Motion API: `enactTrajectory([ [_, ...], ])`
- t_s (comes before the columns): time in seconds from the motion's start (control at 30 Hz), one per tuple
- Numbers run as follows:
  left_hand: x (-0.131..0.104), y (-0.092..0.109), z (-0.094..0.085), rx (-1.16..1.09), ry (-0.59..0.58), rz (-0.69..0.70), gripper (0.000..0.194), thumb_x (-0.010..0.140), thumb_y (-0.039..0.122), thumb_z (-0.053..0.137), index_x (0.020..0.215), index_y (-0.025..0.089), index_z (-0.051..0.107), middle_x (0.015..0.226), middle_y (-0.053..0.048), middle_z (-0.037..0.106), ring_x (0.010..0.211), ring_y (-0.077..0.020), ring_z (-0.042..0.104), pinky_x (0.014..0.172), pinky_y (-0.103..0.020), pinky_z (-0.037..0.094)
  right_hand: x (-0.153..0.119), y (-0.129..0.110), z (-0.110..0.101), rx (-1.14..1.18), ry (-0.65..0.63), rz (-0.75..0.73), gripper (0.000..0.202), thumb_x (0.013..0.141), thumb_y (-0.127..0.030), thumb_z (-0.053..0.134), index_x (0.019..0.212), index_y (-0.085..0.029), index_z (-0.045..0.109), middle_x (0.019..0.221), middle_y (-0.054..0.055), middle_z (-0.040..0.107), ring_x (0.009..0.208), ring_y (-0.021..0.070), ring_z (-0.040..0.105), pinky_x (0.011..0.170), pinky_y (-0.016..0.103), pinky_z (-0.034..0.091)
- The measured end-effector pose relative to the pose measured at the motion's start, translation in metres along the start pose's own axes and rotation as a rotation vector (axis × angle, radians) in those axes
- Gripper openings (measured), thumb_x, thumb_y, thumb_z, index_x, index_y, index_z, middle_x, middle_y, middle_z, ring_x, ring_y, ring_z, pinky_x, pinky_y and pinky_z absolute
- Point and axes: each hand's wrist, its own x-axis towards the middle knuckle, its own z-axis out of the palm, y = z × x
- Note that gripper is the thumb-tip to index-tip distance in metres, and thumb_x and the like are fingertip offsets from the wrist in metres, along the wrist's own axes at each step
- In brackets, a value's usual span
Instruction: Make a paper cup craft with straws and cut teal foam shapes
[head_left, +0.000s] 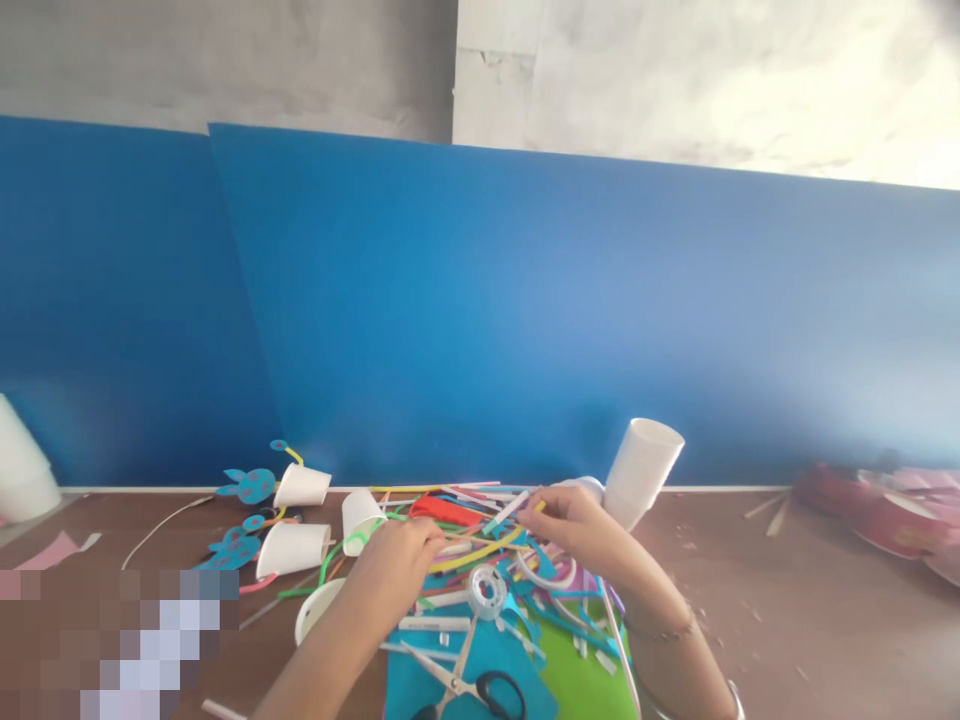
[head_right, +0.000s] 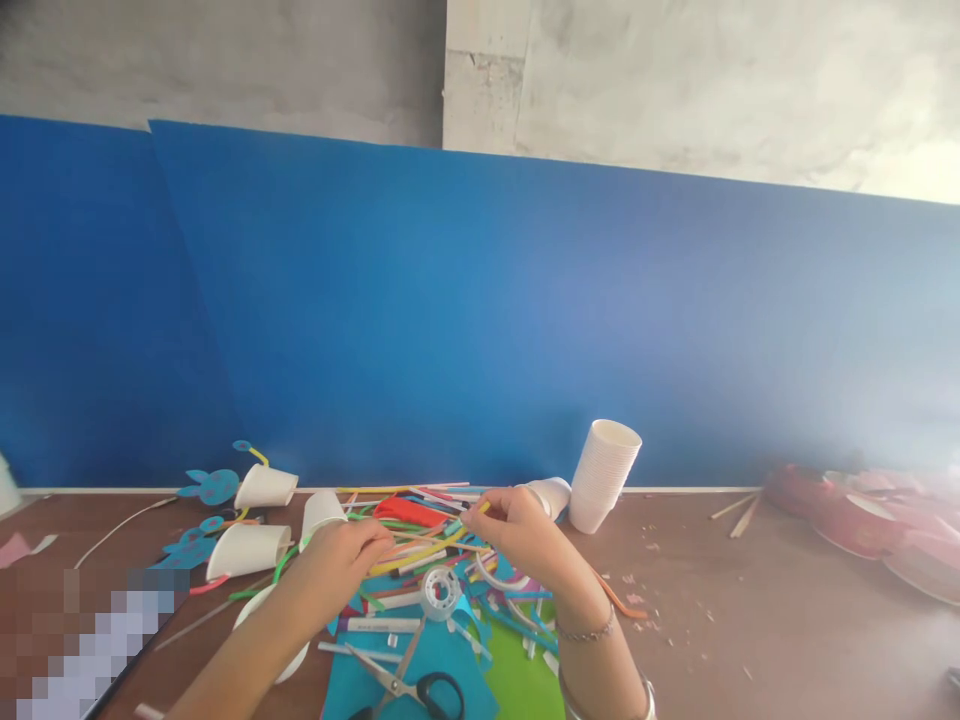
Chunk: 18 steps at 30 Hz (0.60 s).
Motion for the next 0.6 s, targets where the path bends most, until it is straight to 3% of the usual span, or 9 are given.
enactTrajectory([
  [0.17,0.001,-0.002,0.012,0.171,-0.084,0.07,0.036,0.092,0.022,0.036,0.075,0.017,0.068,0.073,-0.01,0.07,0.069,-0.0222,0.064,0.061,-0.028,0.037,-0.002,-0.002,0.004,-0.249,-0.162,0.012,0.034,0.079,-0.037,0.061,0.053,-0.017,0.052,0.045,-0.007,0.039,0.043,0.0065,0.033,0.04,0.021,0.023],
  [0.37,-0.005,0.006,0.019,0.076,-0.13,0.136,0.023,0.083,0.019,0.049,0.082,0.023,0.072,0.08,-0.006,0.073,0.08,-0.0225,0.065,0.07,-0.028,0.04,-0.005,-0.007,0.007,-0.308,-0.288,-0.024,0.018,0.079,-0.034,0.062,0.07,-0.019,0.067,0.061,-0.001,0.06,0.053,0.0103,0.05,0.047,0.021,0.035],
  [0.43,-0.007,0.009,0.019,0.054,-0.108,0.074,0.021,0.084,0.027,0.051,0.082,0.024,0.072,0.079,-0.004,0.074,0.077,-0.0217,0.066,0.068,-0.027,0.041,-0.004,-0.008,0.011,-0.301,-0.301,-0.04,0.017,0.079,-0.033,0.061,0.073,-0.019,0.068,0.064,-0.001,0.062,0.055,0.0107,0.052,0.05,0.021,0.037],
  [0.5,-0.008,0.011,0.017,0.065,-0.068,0.013,0.032,0.089,0.034,0.043,0.079,0.022,0.071,0.075,-0.005,0.073,0.074,-0.0211,0.066,0.067,-0.027,0.041,0.0,-0.008,0.017,-0.279,-0.294,-0.068,0.019,0.08,-0.033,0.06,0.071,-0.018,0.067,0.061,-0.001,0.06,0.055,0.0104,0.05,0.05,0.021,0.036],
  [0.6,-0.008,0.011,0.018,-0.011,-0.048,-0.013,0.04,0.094,0.029,0.029,0.089,0.019,0.067,0.075,-0.007,0.071,0.075,-0.0207,0.065,0.069,-0.028,0.042,0.008,-0.007,0.029,-0.208,-0.224,-0.102,0.027,0.08,-0.039,0.062,0.067,-0.016,0.067,0.055,-0.002,0.056,0.052,0.0098,0.045,0.048,0.021,0.033],
])
